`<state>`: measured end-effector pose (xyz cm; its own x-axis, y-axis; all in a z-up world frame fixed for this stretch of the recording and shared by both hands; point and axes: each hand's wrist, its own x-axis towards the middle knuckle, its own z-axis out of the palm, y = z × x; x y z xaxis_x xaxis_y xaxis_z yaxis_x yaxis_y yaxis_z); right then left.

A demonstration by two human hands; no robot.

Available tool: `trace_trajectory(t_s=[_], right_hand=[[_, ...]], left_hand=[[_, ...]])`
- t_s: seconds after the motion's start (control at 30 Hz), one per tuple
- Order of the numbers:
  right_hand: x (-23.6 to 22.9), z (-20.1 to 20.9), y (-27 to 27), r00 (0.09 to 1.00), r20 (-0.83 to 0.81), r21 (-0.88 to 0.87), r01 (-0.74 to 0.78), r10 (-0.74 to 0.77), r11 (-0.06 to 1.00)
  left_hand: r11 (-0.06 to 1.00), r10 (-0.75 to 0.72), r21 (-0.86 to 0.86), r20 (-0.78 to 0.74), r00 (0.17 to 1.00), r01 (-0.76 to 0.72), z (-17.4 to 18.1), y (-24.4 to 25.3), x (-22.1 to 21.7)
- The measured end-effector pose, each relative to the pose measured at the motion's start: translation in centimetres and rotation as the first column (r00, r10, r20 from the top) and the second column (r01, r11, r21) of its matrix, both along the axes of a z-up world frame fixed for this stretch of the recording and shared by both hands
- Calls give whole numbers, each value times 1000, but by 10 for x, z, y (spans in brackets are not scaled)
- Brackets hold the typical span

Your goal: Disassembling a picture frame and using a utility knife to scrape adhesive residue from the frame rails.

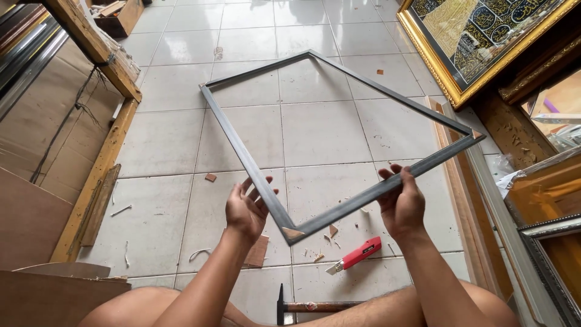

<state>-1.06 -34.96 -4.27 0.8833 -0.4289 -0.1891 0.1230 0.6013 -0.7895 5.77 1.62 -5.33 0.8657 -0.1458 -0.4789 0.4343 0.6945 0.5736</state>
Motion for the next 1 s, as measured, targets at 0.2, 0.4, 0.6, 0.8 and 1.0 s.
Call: trace_trajectory(t_s=[0.2,0.4,0.6,0.8,1.0], right_hand=[[2,-5,50,951,137,74,-290,278,954],[-20,24,105,851,-22,101,-520,524,848],[20,-22,45,959,-117,137,-243,259,960],[18,-10,14,966,-226,5,-128,126,992],[-8,25,72,934,-250,114,-232,254,966]], left_hand=[[959,-274,49,-65,959,277,-59,-41,-63],[906,-421,62,18,907,420,81,-69,-82],[993,-94,67,-2,996,93,18,-36,-46],[988,-72,133,-36,997,76,24,-25,-33],[994,-26,110,62,998,19,-24,13,31]])
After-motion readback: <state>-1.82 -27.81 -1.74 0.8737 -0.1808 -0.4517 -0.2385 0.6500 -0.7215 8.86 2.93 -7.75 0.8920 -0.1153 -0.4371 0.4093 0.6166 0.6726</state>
